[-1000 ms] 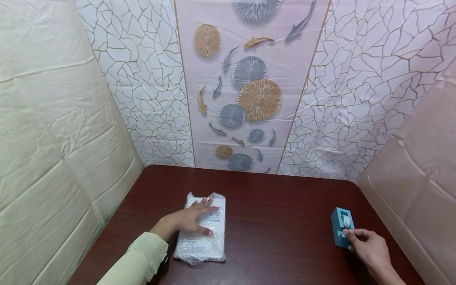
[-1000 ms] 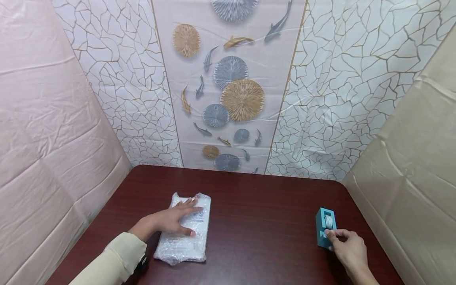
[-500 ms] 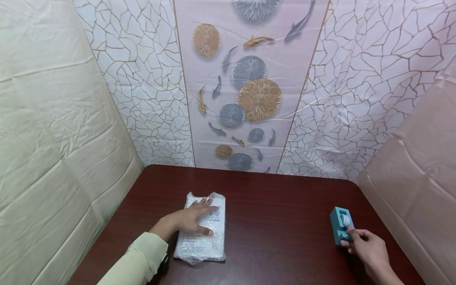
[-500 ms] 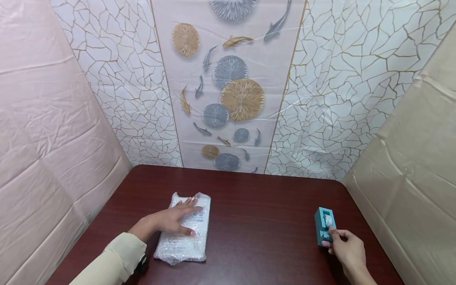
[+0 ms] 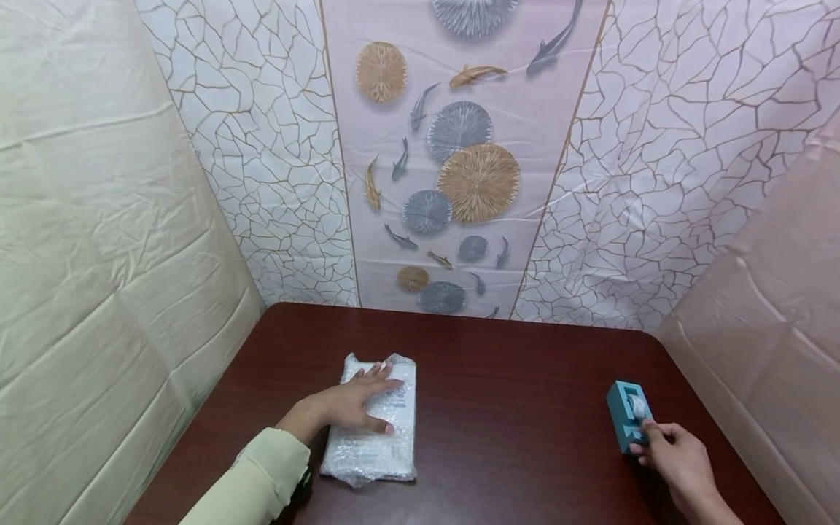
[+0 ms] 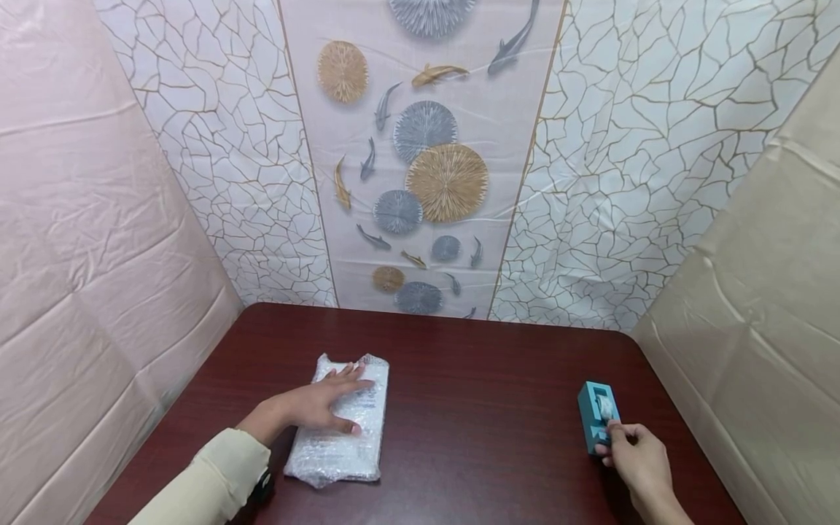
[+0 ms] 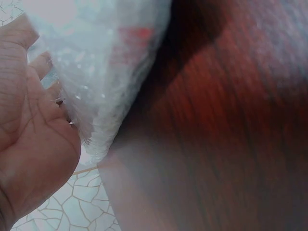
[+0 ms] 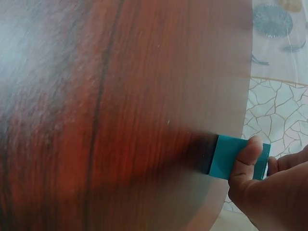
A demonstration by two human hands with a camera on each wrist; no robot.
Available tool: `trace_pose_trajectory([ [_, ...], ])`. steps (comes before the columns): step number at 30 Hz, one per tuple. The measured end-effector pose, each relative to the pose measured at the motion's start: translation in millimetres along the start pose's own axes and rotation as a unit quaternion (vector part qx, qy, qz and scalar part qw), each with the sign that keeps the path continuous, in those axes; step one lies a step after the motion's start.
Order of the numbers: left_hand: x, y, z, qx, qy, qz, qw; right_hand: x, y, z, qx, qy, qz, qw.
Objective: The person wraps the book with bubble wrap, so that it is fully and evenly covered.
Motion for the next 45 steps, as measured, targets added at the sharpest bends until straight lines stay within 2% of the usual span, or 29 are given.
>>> trace_pose_trajectory([
  [7,-0.2,-1.2,2.1,0.0,-0.002,0.0,1.0,-0.1,-1,1,-0.002,0.013,0.004,0.9999],
  [15,-1.0,-1.4,0.3,0.005,0.0,0.001,1.0,-2.7,-5,-1,-0.036,0.011,0.027,0.9989],
  [22,-2.2,-3.1,1.0,0.0,-0.001,0.004,1.0,-2.8,-9,-2,-0.056,0.039,0.042,0.9968],
  [34,-1.2,-1.3,0.2,0.006,-0.003,0.002,1.0,-3.8,-13,-3,0.003,0.046,0.073,0.9963],
  [45,-2.1,-5.0,0.3,0.004,0.0,0.0,1.0,-2.5,-18,-2,0.036,0.053,0.06,0.9961],
])
Point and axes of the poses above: each hand's wrist, its own x-axis towards the middle knuckle, its own z-axis out of the back of the hand, y = z × x, the point moved 6 cm from there along x, towards the middle knuckle, and after that the axes turned 6 degrees about y, right-handed, at the moved point
